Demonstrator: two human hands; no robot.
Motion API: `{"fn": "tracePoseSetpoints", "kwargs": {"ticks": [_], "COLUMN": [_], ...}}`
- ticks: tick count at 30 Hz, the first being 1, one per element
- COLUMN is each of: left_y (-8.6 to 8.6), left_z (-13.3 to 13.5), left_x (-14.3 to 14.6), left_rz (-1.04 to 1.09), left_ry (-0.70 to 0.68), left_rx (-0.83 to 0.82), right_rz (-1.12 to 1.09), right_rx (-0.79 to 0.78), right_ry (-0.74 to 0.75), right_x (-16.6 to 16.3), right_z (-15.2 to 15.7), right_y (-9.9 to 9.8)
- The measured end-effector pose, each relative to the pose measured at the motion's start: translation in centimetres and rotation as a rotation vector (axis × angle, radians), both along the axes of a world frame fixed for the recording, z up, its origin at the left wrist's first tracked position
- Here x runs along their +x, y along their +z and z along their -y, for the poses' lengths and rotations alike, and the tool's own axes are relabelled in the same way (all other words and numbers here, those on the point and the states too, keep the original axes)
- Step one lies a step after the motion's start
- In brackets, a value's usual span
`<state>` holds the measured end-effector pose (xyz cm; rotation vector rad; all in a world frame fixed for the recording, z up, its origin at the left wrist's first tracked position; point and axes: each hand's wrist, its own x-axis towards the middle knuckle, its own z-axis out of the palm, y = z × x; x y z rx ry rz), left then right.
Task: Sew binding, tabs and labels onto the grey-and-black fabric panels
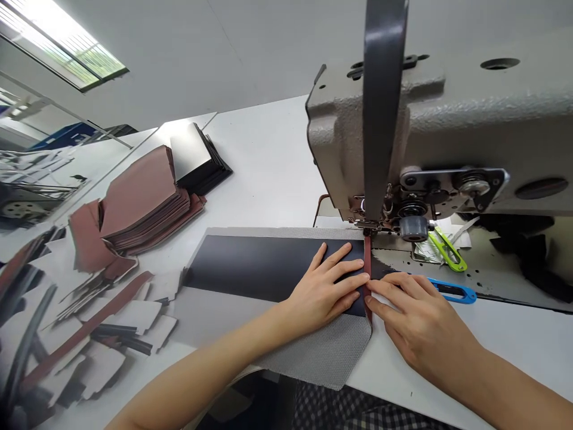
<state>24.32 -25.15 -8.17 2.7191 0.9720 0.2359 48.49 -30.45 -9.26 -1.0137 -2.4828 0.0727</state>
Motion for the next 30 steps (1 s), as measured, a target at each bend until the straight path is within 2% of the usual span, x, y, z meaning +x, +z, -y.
{"fn": "tracePoseSetpoints", "kwargs": {"ticks": [6,13,24,27,30], "left_y": [-0.2,-0.8,-0.2,-0.2,-0.4], "left_z": [-1.7,-4.0,-8.8,-8.6,-6.8], "left_x": [0.2,0.9,1.6,1.7,1.4], "left_rz": [-0.01,0.0,-0.036,-0.019,0.041], "left_ry": [-0.005,0.024,-0.01,-0.017,0.019], "left_rx": [0.045,0.066,0.094,0.176,0.196], "right_rz": [-0.021,0.001,0.056,0.009,-0.049], "right_rx": [0.003,0.013,0.084,0.033,-0.027], "right_ry": [-0.039,-0.071,-0.094,-0.061,-0.036], "right_x": [0.1,0.7,1.2,1.5,1.8], "right_z": [-1.5,-3.5,-7.1,-7.6,-7.8], "right_y": [0.3,-0.2,-1.2,-1.5,-1.7]}}
